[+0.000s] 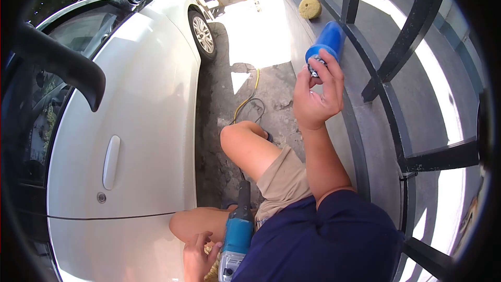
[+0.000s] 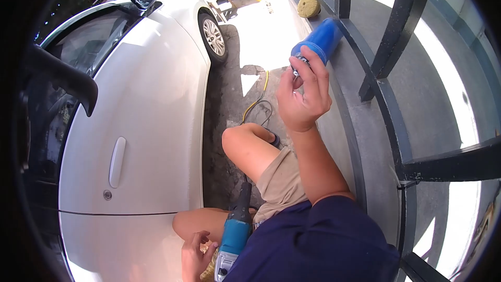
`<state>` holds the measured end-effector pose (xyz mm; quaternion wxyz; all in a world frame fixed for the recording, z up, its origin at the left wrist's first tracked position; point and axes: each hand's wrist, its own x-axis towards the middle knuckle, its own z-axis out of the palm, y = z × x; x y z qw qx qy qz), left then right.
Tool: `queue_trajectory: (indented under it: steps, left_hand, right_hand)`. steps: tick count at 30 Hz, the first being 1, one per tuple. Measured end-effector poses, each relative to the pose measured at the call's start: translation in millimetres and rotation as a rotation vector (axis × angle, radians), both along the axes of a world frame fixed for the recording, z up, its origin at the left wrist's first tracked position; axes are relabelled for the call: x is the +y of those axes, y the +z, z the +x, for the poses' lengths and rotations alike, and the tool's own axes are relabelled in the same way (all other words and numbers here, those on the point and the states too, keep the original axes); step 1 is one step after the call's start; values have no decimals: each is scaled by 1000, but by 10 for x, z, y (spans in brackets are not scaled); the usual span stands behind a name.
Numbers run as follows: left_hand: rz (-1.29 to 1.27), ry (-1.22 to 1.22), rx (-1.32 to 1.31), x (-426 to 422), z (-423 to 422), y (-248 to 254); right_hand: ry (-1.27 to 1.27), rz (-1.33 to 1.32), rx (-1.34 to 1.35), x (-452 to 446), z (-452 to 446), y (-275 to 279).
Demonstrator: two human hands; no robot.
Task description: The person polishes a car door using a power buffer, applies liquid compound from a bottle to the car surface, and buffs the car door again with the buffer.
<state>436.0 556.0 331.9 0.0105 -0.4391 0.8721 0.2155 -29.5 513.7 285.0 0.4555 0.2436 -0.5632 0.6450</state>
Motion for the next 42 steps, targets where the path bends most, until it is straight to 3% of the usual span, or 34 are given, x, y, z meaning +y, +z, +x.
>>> queue_trajectory:
  steps: [6,7,11,17,24,28,29,30,32,33,34,35,38,40,42]
  left_hand:
    - [-151,-128,21,-156,67,-242]
    - [-133,-130,21,-142,74,-239]
    - [-109,-137,40,-168,38,-253]
    - [-72,-124,35,-138,72,-269]
    - [-44,-38,50,2,48,-149]
    - [60,51,28,115,126,-40]
    - [70,63,-32,176,143,31]
    - [83,72,-91,249,176,87]
    - [44,95,-25,416,351,194]
    - [31,159,35,514,475,298]
    - [16,216,95,589,612,356]
    - [-40,453,264,715,807,287]
    - [-204,1208,638,1322,1467,-282]
    - [105,1282,499,1997,2003,-784]
    - [147,1154,166,2295,1651,-910]
  right_hand:
    - [-167,186,-39,5,-331,-335]
    - [-129,191,-176,21,-353,-399]
    - [-100,127,-286,39,-413,-344]
    - [-143,157,-130,-56,-240,-411]
    - [184,194,-85,-415,171,-529]
    - [797,483,-227,-587,680,-561]
    - [1050,716,-313,-634,827,-623]
    - [1109,1101,-23,-608,938,-521]
    - [1435,1609,321,-626,1255,-756]
    - [1746,1756,326,-646,1507,-1249]
    - [1903,1813,419,-580,1739,-1592]
    - [2055,1869,512,-501,1934,-1862]
    - [2015,1765,549,-287,2325,-2333]
    - [2109,1697,576,-309,2399,-2499]
    - [2182,1638,592,-360,2425,-2530]
